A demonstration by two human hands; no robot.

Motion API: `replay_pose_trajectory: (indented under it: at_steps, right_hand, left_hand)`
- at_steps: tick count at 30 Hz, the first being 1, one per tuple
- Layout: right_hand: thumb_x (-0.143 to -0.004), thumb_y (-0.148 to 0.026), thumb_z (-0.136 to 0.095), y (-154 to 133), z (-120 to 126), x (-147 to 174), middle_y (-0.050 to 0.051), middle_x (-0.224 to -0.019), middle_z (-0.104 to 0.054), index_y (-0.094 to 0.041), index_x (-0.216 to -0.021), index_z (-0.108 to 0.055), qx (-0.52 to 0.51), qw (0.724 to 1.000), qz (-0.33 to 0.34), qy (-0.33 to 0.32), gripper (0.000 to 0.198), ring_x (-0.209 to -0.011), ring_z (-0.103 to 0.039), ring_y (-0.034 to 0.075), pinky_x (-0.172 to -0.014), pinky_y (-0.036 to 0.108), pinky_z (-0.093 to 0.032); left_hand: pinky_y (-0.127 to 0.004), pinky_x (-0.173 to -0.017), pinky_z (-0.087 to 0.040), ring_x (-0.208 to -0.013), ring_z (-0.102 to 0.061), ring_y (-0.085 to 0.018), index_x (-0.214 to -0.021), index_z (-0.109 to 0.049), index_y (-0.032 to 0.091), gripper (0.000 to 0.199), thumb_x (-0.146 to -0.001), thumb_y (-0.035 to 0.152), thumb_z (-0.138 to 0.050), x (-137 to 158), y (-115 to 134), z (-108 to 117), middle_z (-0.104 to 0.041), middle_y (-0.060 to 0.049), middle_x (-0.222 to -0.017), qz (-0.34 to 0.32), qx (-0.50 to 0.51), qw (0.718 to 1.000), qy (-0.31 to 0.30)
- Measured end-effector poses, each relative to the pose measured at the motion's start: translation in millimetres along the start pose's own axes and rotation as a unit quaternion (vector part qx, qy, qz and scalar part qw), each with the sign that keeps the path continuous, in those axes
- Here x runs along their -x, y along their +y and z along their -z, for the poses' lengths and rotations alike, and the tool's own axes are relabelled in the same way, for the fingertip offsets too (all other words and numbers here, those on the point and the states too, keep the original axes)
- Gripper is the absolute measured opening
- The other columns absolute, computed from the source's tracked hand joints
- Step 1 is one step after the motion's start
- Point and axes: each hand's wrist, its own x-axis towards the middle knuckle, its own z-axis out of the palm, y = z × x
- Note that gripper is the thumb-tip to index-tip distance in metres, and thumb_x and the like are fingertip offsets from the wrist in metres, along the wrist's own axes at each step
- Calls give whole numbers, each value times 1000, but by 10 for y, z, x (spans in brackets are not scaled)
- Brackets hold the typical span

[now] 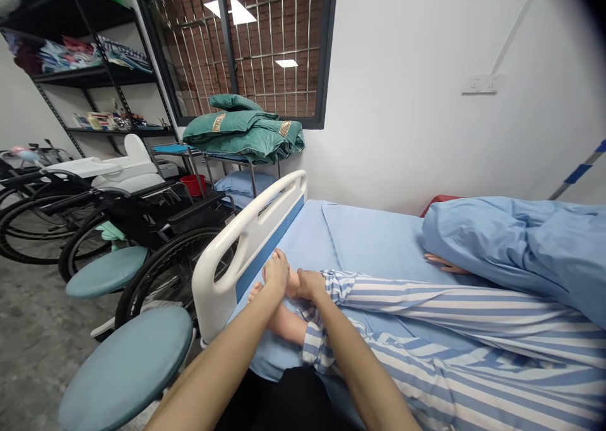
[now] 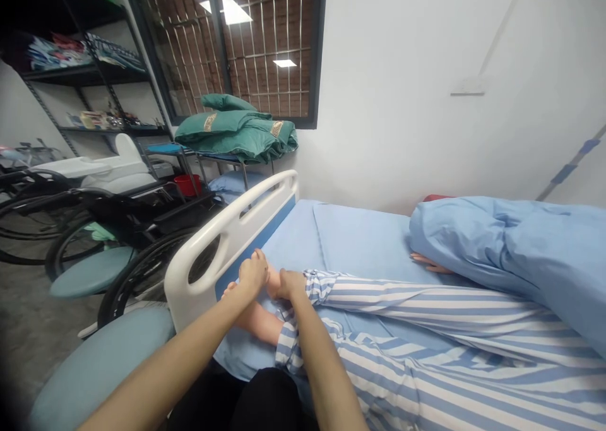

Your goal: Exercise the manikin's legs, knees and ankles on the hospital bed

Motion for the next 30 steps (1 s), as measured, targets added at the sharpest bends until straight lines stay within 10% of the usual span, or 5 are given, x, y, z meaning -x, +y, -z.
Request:
replay_pose_trajectory:
  at_steps: [30]
  right_hand:
    - [-45,-57,-65,35,-49,-68,9,-90,-63,-19,-98,-48,7,1000,0,-3,68,-82,-60,26,-67,32,-43]
  left_hand:
    - [-38,-57,-36,-60,-55,-24,-69,-66,6,23,-73,18,-46,-755,194,-274,-54,-11,-57,-45,-34,995,-82]
